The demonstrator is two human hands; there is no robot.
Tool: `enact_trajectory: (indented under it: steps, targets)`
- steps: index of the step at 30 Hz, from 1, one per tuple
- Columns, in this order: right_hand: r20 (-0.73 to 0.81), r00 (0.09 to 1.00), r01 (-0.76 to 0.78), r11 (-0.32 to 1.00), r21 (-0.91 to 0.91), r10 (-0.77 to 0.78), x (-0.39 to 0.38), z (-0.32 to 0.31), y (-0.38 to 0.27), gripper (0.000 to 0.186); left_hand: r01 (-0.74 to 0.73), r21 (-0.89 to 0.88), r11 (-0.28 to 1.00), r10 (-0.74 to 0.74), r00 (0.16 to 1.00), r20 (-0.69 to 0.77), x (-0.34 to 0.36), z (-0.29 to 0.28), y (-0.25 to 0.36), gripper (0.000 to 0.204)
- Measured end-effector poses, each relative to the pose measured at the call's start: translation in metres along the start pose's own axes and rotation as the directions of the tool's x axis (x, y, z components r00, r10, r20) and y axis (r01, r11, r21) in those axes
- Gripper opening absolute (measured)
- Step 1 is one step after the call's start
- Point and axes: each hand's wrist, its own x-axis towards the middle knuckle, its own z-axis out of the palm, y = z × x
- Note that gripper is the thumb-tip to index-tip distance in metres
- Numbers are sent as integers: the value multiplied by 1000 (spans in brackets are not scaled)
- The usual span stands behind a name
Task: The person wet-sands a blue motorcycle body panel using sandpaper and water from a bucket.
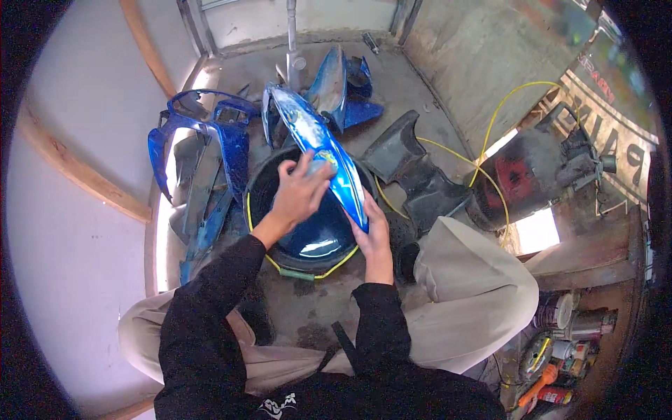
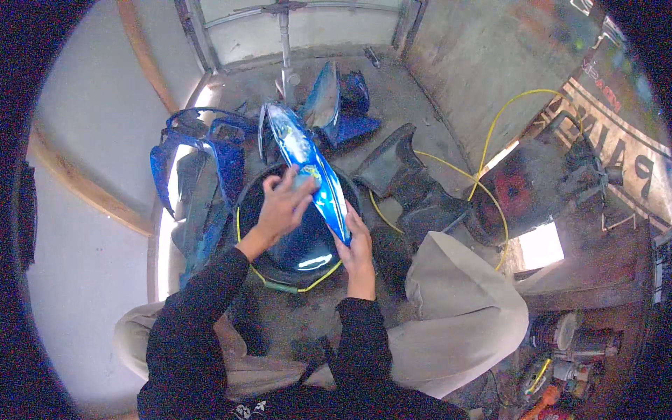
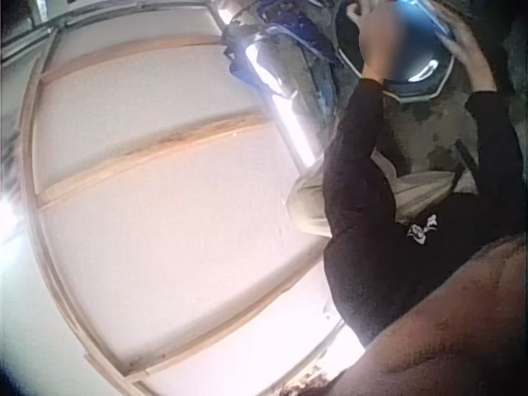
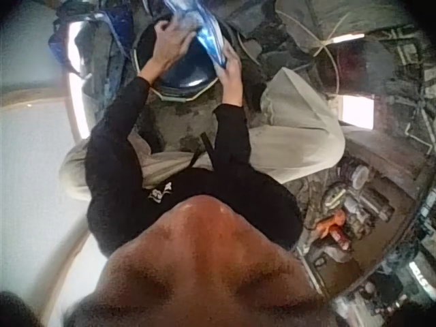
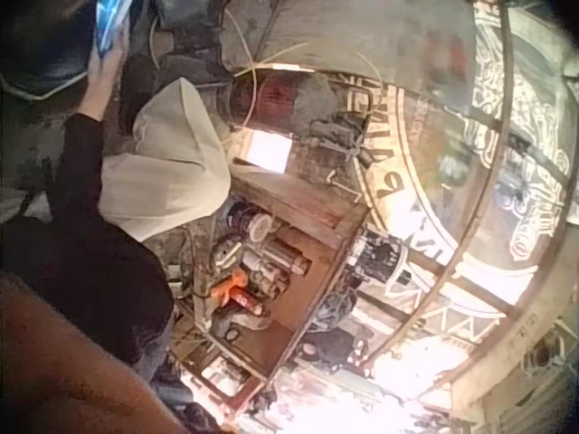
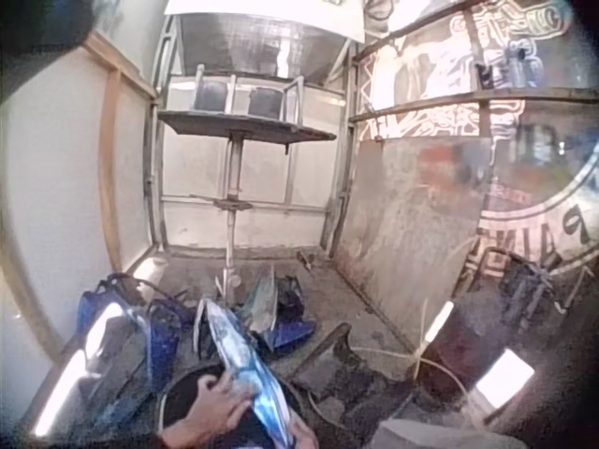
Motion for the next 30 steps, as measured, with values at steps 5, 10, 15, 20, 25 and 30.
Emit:
enact_trajectory:
  steps: [5, 10, 15, 20, 25, 30]
  targets:
    - [-5, 999, -40, 998, -55, 39, -1, -14, -3, 74, -340, -358, 870, 358, 933, -16, -13, 14, 35, 36]
    - [-32, 999, -28, 998, -51, 26, 2, -8, 1, 79, 113, -202, 973, -136, 985, -106, 19, -2, -22, 24]
    - [-43, 999, -8, 1000, -17, 7, 3, -14, 0, 68, 467, -628, 623, -572, 819, 40, 33, -11, -34, 30]
    - [-62, 998, -7, 1000, 20, 8, 5, -2, 4, 49, 533, -843, 80, -693, 638, 338, 24, 0, -49, 33]
    - [-102, 995, -14, 1000, -5, 13, 3, -7, 0, 49, 511, -852, -112, -641, 618, 455, 33, -15, -33, 28]
    - [-81, 997, -11, 1000, -26, 8, 0, -4, -2, 54, 498, -731, 467, -567, 803, 185, 37, -31, -34, 26]
